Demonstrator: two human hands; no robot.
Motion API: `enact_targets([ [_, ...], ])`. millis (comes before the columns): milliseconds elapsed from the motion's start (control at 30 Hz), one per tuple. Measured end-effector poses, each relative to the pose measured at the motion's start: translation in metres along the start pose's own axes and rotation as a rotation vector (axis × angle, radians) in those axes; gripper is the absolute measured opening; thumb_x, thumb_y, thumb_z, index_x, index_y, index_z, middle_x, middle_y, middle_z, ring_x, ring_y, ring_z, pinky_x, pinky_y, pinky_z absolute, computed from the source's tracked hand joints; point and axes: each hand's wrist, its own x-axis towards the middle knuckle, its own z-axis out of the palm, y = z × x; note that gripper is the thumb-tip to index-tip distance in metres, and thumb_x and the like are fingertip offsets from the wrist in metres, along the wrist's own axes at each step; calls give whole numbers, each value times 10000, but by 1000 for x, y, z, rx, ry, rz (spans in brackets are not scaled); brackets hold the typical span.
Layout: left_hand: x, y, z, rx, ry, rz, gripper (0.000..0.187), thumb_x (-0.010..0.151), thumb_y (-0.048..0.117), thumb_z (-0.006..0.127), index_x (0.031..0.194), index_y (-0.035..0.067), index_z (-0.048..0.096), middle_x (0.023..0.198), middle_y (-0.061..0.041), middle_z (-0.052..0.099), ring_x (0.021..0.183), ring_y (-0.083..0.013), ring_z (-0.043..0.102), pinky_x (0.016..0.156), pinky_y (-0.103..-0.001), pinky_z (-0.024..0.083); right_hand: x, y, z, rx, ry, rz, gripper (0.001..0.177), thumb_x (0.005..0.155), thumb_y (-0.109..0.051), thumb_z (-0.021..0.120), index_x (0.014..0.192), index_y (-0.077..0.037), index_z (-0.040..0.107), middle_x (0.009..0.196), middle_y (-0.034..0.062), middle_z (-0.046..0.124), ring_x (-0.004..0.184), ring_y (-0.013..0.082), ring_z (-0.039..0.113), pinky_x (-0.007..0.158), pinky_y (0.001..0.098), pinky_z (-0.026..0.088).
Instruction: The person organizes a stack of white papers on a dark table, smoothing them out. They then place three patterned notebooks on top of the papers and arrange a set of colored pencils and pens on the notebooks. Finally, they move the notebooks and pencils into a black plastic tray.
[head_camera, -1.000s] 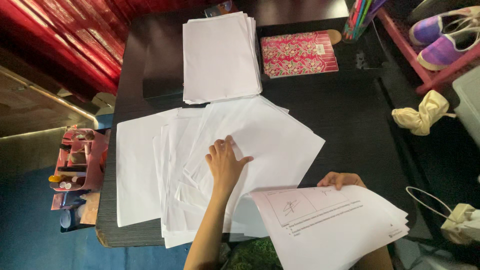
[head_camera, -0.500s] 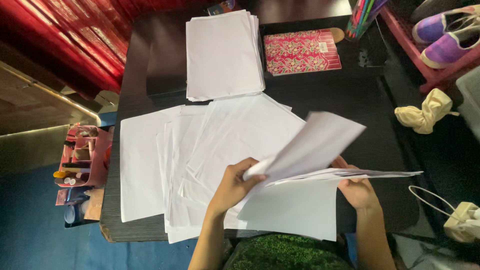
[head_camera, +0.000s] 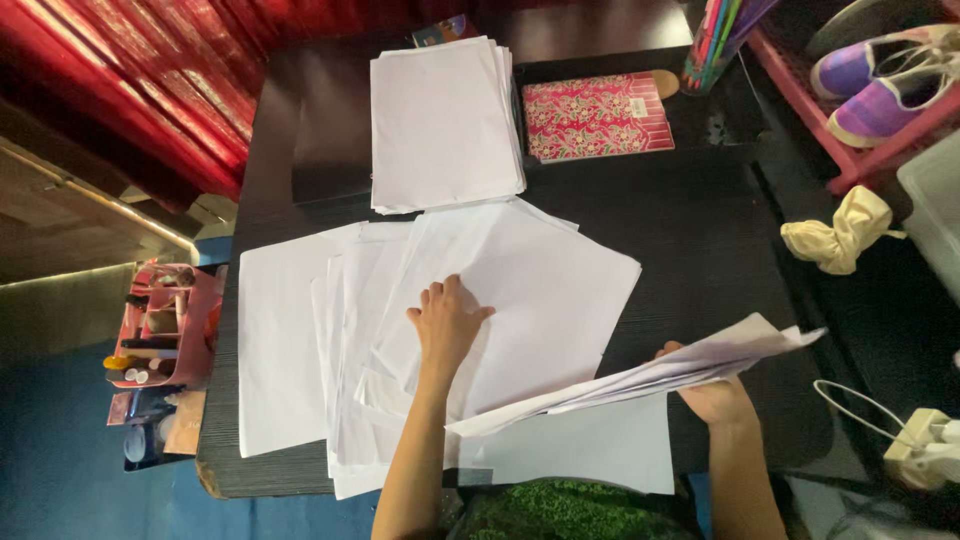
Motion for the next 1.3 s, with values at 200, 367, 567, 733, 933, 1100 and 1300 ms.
enact_targets([
  [200, -25, 1, -28, -761, -338, -335, 100, 873, 131, 760, 927, 46, 763, 672, -22, 641, 628, -133, 526, 590, -297, 443, 37, -6, 108, -177, -267, -59, 391, 963, -374, 707, 1142, -30, 750, 1689, 222, 227, 1578, 379, 128, 1237, 641, 293],
  [367, -57, 27, -64, -1004, -372, -122, 426, 775, 146, 947, 742, -3, 549, 684, 17, 498, 674, -77, 431, 612, -272, 372, 37, -4, 99, -220, -90, -79, 235, 950, -273, 730, 1079, -78, 755, 1479, 176, 373, 1355, 299, 297, 1111, 563, 392],
  [567, -75, 35, -64, -1260, -648, -32, 350, 832, 298, 873, 775, 34, 650, 719, 8, 629, 691, -69, 519, 662, -290, 444, 16, -6, 33, -242, 36, -130, 78, 925, -153, 763, 999, -129, 754, 1144, 105, 591, 998, 191, 537, 951, 439, 513],
  [733, -39, 15, -35, -1225, -532, -93, 550, 915, 602, 630, 922, 59, 720, 835, -21, 726, 785, -136, 699, 748, -305, 559, 17, -9, 22, -196, 12, -111, 72, 894, -145, 802, 948, -151, 755, 901, 69, 633, 786, 153, 588, 824, 371, 556],
  [933, 10, -13, 2, 47, 5, -47, 684, 683, 382, 854, 1214, 3, 645, 1134, -163, 628, 1087, -381, 553, 825, -528, 392, 16, -5, 49, -153, -147, -41, 276, 921, -382, 820, 992, -115, 817, 925, 27, 577, 950, 230, 506, 1063, 506, 453],
  [1100, 6, -31, 12, -8, -50, -52, 388, 808, 182, 751, 1167, 54, 678, 981, -91, 680, 958, -314, 625, 783, -481, 429, 19, -6, 52, -105, -277, -8, 387, 882, -391, 865, 1134, -102, 813, 1080, 103, 576, 1139, 292, 499, 1197, 548, 336],
  [1300, -24, -3, -50, -681, -216, -320, 256, 800, 99, 835, 787, 18, 593, 640, -33, 497, 604, -150, 432, 555, -302, 380, 38, -17, 87, -214, -258, -14, 365, 900, -411, 767, 1081, -94, 786, 1693, 173, 108, 1583, 389, -3, 1210, 706, 157],
])
